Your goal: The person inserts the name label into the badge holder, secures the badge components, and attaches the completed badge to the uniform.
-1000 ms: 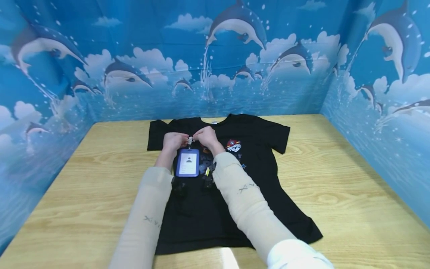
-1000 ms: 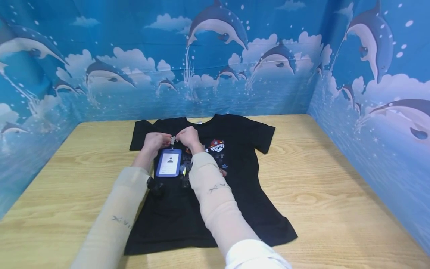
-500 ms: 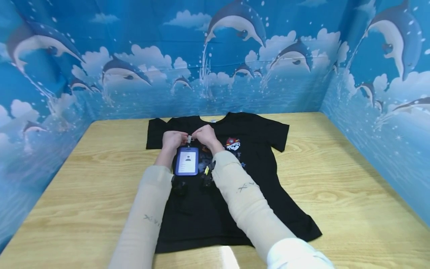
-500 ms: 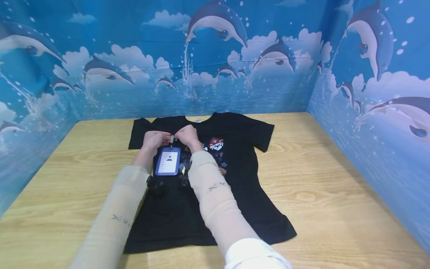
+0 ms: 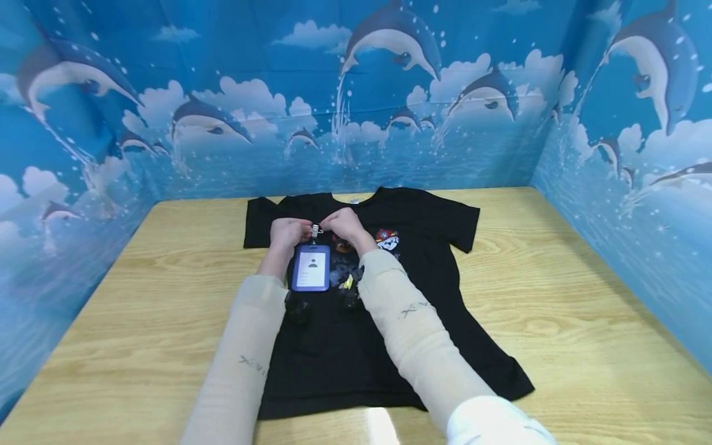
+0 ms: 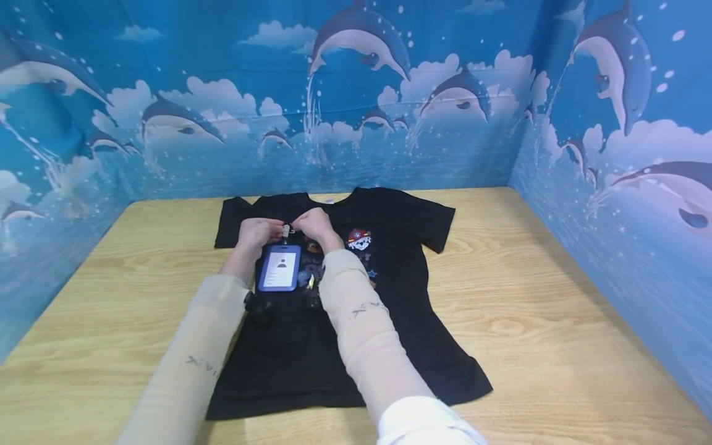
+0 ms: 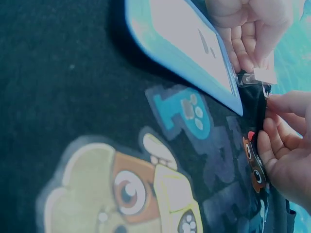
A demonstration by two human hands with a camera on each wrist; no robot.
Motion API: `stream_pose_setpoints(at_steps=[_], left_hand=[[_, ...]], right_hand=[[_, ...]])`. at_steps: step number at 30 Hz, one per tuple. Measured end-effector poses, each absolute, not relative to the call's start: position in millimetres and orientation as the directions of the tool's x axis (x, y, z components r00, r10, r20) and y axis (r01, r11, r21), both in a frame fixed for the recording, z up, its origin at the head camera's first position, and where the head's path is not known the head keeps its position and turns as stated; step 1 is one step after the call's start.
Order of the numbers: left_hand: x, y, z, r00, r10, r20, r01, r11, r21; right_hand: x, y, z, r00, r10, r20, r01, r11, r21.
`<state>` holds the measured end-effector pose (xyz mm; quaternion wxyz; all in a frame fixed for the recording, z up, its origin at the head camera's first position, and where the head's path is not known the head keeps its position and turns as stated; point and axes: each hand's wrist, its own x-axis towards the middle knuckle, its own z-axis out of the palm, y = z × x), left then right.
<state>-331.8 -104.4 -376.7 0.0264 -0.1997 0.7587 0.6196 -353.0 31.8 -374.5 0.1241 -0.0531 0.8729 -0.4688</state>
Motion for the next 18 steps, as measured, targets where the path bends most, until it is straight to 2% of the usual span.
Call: stream_pose_setpoints(at_steps=[11,18], left_hand=[[-331.5,-103.9,-378.1,-0.919,-0.274,-0.282,-0.321,0.11,0.941],[-332.4,-105.4,-378.3,-0.929,-0.248,-0.273,-0.312,0.135,0.94]], right_hand=[[-353.3,31.1,-374.7,-0.958,-0.245,-0.148,-0.024,0.585,-0.811],[-354.9,37.0,-373.1,-0.949,-0.282,-0.138,-0.063,0.602,-0.796]])
